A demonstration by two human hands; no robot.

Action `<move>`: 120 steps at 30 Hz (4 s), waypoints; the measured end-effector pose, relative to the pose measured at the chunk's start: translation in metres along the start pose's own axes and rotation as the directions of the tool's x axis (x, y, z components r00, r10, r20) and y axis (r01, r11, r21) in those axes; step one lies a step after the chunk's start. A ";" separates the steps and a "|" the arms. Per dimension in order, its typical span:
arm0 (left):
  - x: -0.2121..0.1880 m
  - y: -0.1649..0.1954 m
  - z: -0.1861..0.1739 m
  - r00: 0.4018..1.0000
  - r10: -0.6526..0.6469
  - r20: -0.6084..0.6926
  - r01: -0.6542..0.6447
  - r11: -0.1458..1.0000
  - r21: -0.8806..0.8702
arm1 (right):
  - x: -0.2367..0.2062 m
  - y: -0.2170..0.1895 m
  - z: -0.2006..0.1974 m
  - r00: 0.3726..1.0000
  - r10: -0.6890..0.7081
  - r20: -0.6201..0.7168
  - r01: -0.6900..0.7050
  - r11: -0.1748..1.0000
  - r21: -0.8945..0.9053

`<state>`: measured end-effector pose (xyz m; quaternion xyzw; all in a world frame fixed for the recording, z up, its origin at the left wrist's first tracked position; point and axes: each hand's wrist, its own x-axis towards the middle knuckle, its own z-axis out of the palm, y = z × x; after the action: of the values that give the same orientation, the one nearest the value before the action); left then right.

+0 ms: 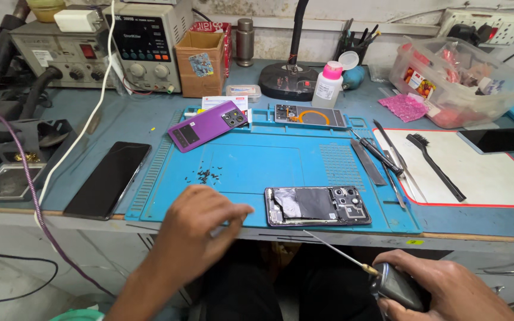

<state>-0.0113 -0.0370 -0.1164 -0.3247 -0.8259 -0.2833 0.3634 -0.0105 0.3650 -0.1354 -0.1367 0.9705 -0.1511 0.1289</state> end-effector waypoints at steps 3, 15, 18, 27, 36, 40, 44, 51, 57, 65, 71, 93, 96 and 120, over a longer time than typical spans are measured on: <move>0.005 -0.023 -0.002 0.998 -0.067 -0.004 0.067 0.992 0.103 | 0.015 0.008 0.008 0.998 -0.049 -0.046 0.051 0.998 0.046; 0.011 -0.055 0.006 0.983 -0.185 0.007 0.177 0.949 0.259 | 0.027 -0.012 0.003 0.998 0.034 -0.053 -0.032 0.999 0.037; 0.016 -0.045 0.013 0.982 -0.148 0.114 0.141 0.987 0.071 | 0.027 -0.038 -0.015 0.998 0.047 -0.034 -0.049 0.998 -0.039; 0.028 -0.024 0.028 0.876 -0.327 0.355 0.371 0.927 -0.059 | 0.035 -0.097 -0.052 0.987 -0.133 -0.085 0.101 0.947 -0.305; 0.026 -0.023 0.031 0.870 -0.364 0.332 0.407 0.911 -0.066 | 0.041 -0.134 -0.073 0.994 -0.109 -0.018 0.093 0.918 -0.385; 0.027 -0.022 0.031 0.863 -0.376 0.338 0.420 0.905 -0.064 | 0.041 -0.138 -0.075 0.985 -0.173 -0.026 0.148 0.902 -0.405; 0.027 -0.022 0.030 0.865 -0.376 0.332 0.421 0.904 -0.072 | 0.044 -0.136 -0.075 0.987 -0.158 -0.001 0.144 0.899 -0.413; 0.028 -0.020 0.029 0.864 -0.376 0.335 0.418 0.906 -0.062 | 0.043 -0.138 -0.077 0.986 -0.165 0.021 0.160 0.900 -0.406; 0.028 -0.019 0.028 0.870 -0.373 0.322 0.413 0.909 -0.064 | 0.037 -0.148 -0.082 0.990 -0.131 0.053 0.141 0.895 -0.424; 0.028 -0.018 0.027 0.871 -0.373 0.320 0.411 0.910 -0.059 | 0.032 -0.153 -0.083 0.994 -0.092 0.059 0.108 0.905 -0.411; 0.027 -0.019 0.028 0.873 -0.370 0.317 0.407 0.912 -0.058 | 0.033 -0.149 -0.082 0.984 -0.168 0.053 0.175 0.896 -0.408; 0.027 -0.018 0.026 0.874 -0.371 0.315 0.406 0.912 -0.051 | 0.031 -0.144 -0.080 0.984 -0.173 0.049 0.178 0.892 -0.416; 0.026 -0.018 0.027 0.870 -0.378 0.317 0.413 0.909 -0.048 | 0.031 -0.145 -0.079 0.984 -0.173 0.047 0.176 0.889 -0.422; 0.026 -0.020 0.028 0.865 -0.390 0.316 0.421 0.907 -0.031 | 0.029 -0.139 -0.078 0.988 -0.150 0.037 0.150 0.881 -0.448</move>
<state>-0.0511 -0.0209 -0.1170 -0.2007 -0.9064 -0.3407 0.1487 -0.0284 0.2488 -0.0243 -0.2375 0.9655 0.0678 0.0825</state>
